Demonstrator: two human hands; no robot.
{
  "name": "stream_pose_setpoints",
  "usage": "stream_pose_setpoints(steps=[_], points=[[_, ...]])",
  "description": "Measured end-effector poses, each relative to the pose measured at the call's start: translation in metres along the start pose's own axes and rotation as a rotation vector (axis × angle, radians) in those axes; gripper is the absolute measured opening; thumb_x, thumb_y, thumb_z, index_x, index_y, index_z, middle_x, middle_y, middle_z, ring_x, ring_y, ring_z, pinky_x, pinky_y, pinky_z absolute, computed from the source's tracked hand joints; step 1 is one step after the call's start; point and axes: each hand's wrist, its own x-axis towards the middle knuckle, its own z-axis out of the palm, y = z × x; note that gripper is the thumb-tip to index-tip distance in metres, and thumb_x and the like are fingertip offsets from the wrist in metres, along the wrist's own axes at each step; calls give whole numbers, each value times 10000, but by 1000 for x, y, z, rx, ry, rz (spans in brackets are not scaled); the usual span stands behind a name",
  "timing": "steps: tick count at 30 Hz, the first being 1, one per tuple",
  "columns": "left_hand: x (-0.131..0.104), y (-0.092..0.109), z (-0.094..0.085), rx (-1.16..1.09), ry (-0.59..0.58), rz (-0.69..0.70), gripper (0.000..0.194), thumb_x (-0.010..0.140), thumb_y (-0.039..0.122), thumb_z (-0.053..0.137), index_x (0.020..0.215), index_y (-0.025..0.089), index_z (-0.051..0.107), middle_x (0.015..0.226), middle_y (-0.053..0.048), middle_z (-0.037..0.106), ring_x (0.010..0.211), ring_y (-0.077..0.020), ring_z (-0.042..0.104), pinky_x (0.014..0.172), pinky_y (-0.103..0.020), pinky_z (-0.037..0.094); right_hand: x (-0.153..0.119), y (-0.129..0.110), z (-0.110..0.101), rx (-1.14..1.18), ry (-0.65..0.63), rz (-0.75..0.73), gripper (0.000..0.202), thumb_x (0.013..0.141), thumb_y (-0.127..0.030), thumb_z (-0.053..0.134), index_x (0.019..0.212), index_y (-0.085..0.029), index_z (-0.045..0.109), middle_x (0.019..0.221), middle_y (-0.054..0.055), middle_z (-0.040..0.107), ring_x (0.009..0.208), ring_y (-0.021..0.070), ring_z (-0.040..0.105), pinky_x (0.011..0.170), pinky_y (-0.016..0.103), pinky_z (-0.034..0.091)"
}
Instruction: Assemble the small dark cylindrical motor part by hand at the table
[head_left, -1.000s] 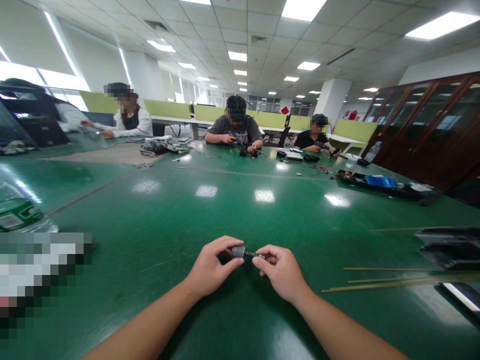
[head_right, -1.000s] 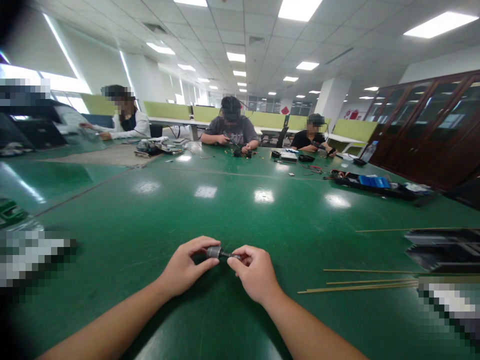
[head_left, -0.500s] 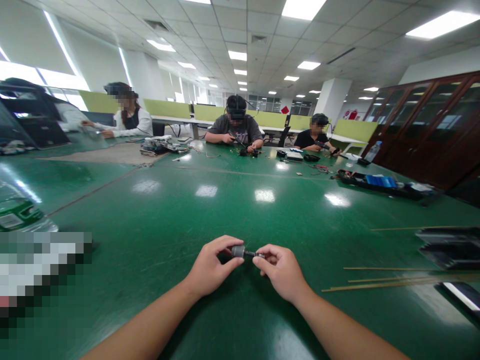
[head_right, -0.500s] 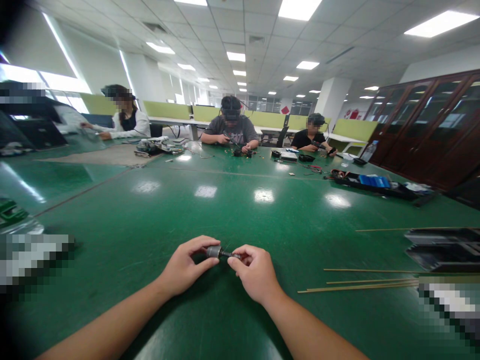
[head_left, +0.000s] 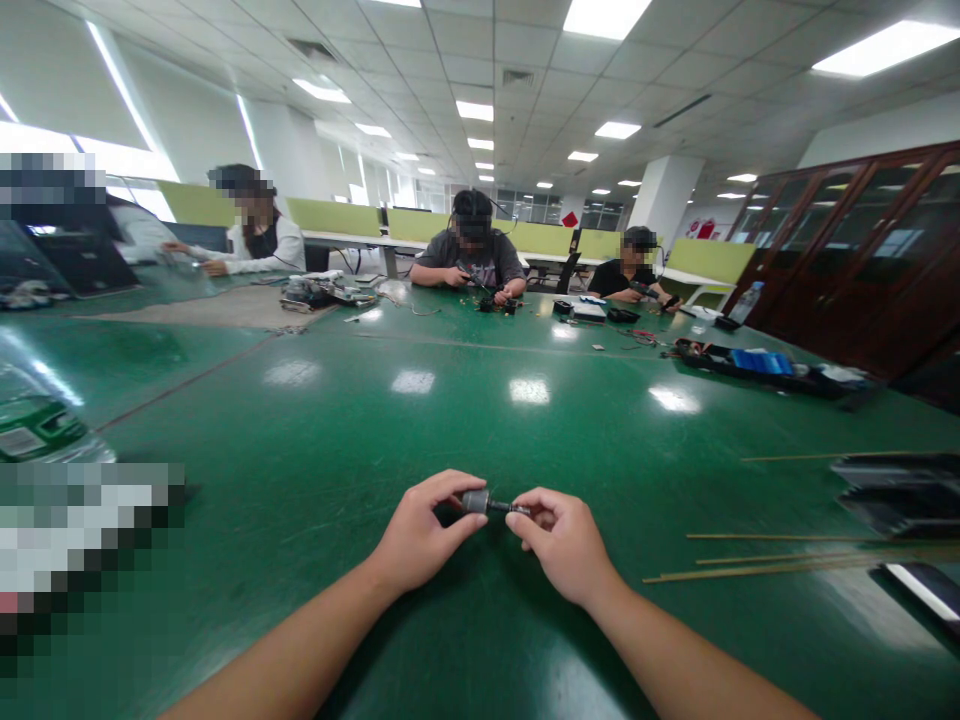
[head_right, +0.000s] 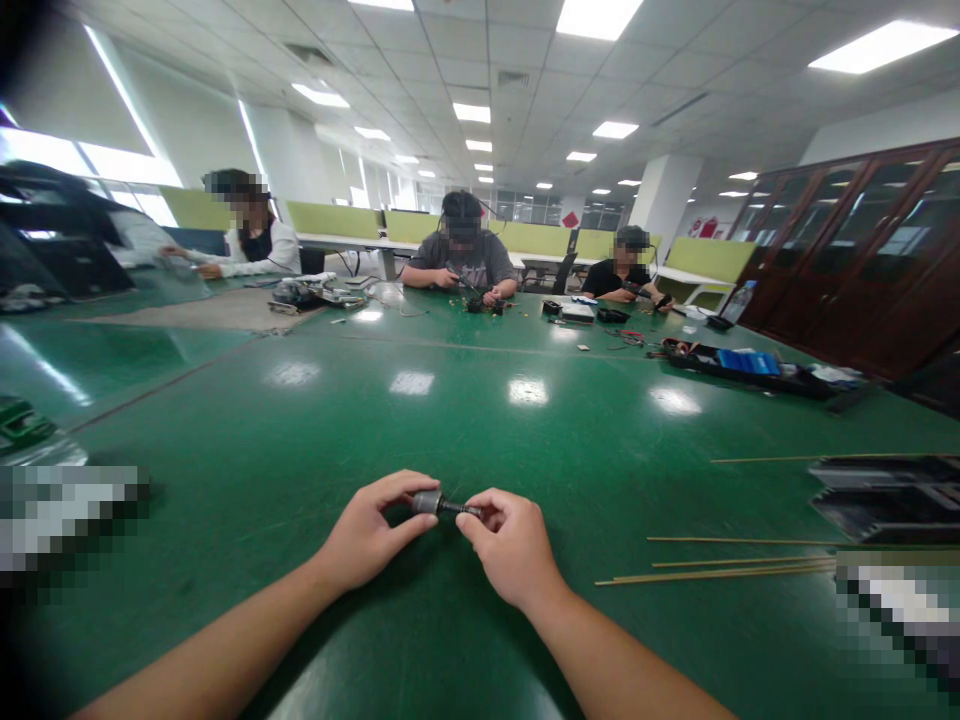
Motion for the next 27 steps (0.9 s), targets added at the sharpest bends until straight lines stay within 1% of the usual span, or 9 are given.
stream_pose_setpoints(steps=[7,27], points=[[0,0,0,-4,3,-17,296,821,230,723,1114,234,681,1069,-54,685,946,-203,647,826,-328,538,0,-1,-2,35,-5,6,152,841,-295,663,893,-161,712,663,15,669,556,155,616,518,235,437],[0,-1,0,-4,4,-30,299,819,221,724,1113,243,678,1079,-43,681,949,-193,647,839,-326,532,-1,-3,-3,26,-3,6,142,849,-288,656,895,-159,697,673,13,662,560,155,616,512,232,424]])
